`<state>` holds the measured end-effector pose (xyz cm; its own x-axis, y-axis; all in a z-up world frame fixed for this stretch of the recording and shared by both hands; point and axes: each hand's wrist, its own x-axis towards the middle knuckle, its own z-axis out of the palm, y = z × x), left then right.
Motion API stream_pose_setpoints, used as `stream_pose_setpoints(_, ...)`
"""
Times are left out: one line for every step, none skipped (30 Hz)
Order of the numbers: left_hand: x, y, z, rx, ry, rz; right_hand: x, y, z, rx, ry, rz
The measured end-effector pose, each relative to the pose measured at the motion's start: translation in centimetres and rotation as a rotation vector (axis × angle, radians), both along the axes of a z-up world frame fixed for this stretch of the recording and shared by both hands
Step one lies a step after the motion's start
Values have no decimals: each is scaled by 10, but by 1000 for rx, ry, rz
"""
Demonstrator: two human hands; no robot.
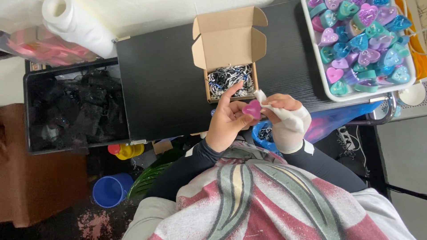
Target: The person packs heart-shaped candles into a small cardboard box. They wipe the surface with a cloth, place shredded paper into the box, add two candles, close the box, and tie a pink ribbon around it.
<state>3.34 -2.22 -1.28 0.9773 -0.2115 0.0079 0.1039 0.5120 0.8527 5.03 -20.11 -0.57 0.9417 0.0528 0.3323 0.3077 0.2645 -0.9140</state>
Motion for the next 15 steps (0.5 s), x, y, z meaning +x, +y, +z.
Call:
stream_pose_setpoints(0,2,7,-54,31,55,1,0,-4,92,-58,114)
stream_pose_setpoints(0,4,14,-107,61,111,2,0,-8,185,-117,227)
stream_pose_setpoints(-1,8,12,-109,59,113,-3,0,0,184,-119,230)
stream_pose_setpoints(-2,12,10,29,-24,151,-8,-1,9,-14,-198,269)
stream_pose_setpoints(-3,16,8,168,-106,189,-13,-1,17,-211,-273,306)
stream_pose_setpoints(-3,17,15,167,-108,193,-13,-5,9,-212,-275,310)
stream_pose_setpoints(-4,18,22,230,-153,198,-14,-8,1,-212,-224,283)
stream_pose_setpoints(-4,20,28,293,-198,203,-14,-12,-7,-211,-173,256)
stream_pose_setpoints(-5,21,23,293,-198,202,-12,-10,-7,-211,-173,255)
stream_pose_setpoints(-6,22,18,512,-349,245,-10,-8,-7,-114,112,151)
stream_pose_setpoints(-5,22,13,731,-504,287,-7,-7,-7,-16,392,42)
stream_pose_setpoints(-5,20,24,730,-507,286,-3,-7,1,-16,390,40)
stream_pose_setpoints(-6,18,34,812,-568,291,1,-8,9,207,490,216)
stream_pose_setpoints(-7,15,45,893,-630,296,4,-9,16,431,586,392)
stream_pose_setpoints(-7,14,45,892,-630,295,3,-7,27,431,586,390)
